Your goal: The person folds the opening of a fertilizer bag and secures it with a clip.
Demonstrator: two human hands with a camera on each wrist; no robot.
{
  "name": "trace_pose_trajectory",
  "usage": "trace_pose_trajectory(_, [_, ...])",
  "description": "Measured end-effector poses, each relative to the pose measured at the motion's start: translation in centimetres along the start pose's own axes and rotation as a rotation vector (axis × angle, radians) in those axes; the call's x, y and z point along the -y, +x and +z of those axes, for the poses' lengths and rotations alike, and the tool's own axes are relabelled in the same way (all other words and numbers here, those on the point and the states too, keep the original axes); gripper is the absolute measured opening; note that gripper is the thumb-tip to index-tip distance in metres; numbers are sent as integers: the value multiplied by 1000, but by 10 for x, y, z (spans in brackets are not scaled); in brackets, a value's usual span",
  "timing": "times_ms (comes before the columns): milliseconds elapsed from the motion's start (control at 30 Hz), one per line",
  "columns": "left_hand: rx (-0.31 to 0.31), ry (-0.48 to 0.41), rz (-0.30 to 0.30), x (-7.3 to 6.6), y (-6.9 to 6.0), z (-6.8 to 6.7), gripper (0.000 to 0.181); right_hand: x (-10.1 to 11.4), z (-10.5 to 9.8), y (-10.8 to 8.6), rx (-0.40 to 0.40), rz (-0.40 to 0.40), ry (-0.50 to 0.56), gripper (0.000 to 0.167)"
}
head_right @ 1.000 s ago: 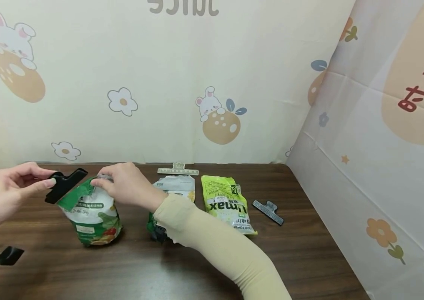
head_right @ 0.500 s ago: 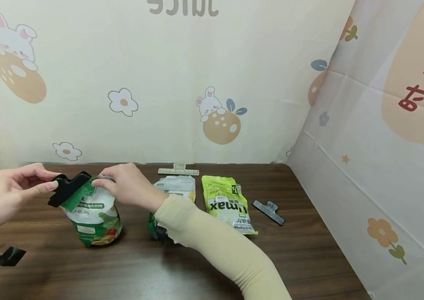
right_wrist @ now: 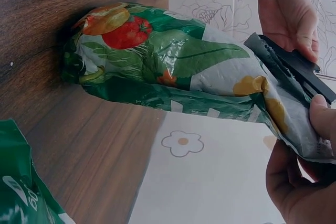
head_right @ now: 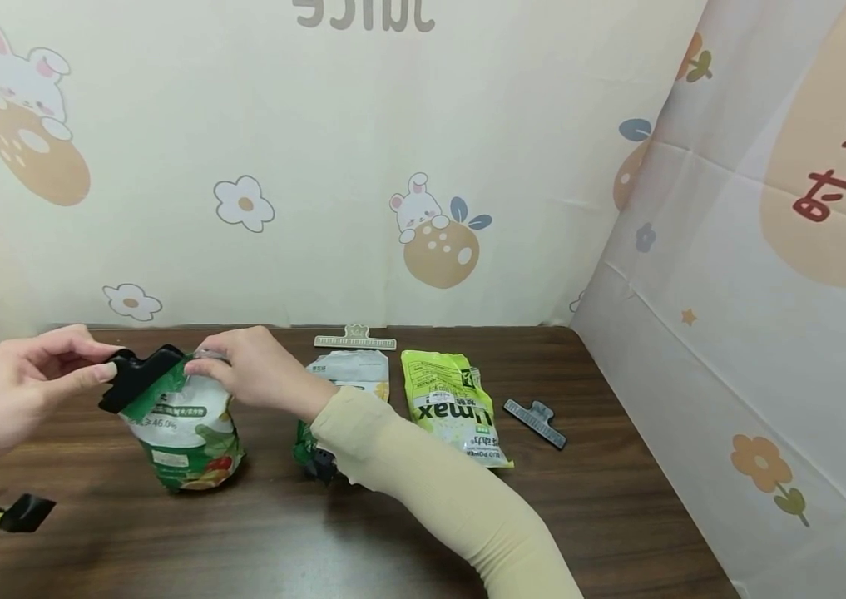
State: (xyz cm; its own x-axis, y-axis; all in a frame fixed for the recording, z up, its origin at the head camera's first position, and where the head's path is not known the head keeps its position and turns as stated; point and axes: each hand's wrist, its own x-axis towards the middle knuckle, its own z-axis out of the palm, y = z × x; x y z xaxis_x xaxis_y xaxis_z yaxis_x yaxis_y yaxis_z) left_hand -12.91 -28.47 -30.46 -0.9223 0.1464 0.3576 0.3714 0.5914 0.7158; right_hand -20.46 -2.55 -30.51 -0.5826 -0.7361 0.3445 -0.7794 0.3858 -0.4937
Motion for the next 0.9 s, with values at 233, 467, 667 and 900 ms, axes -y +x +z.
trace_pose_trajectory(233, [-30,18,-47,-3,2,-1,19,0,-2,-1,37,8,-7,15])
trace_pose_trajectory(467, [-9,72,-18,-2,5,1,16,2,-2,-1,72,18,-35,17])
trace_pose_trajectory(667, [-17,68,16,-1,7,5,17,1,1,-2,77,35,40,14])
trace_pose_trajectory(900, [-18,57,55,-2,9,12,19,0,3,-3,71,41,111,13])
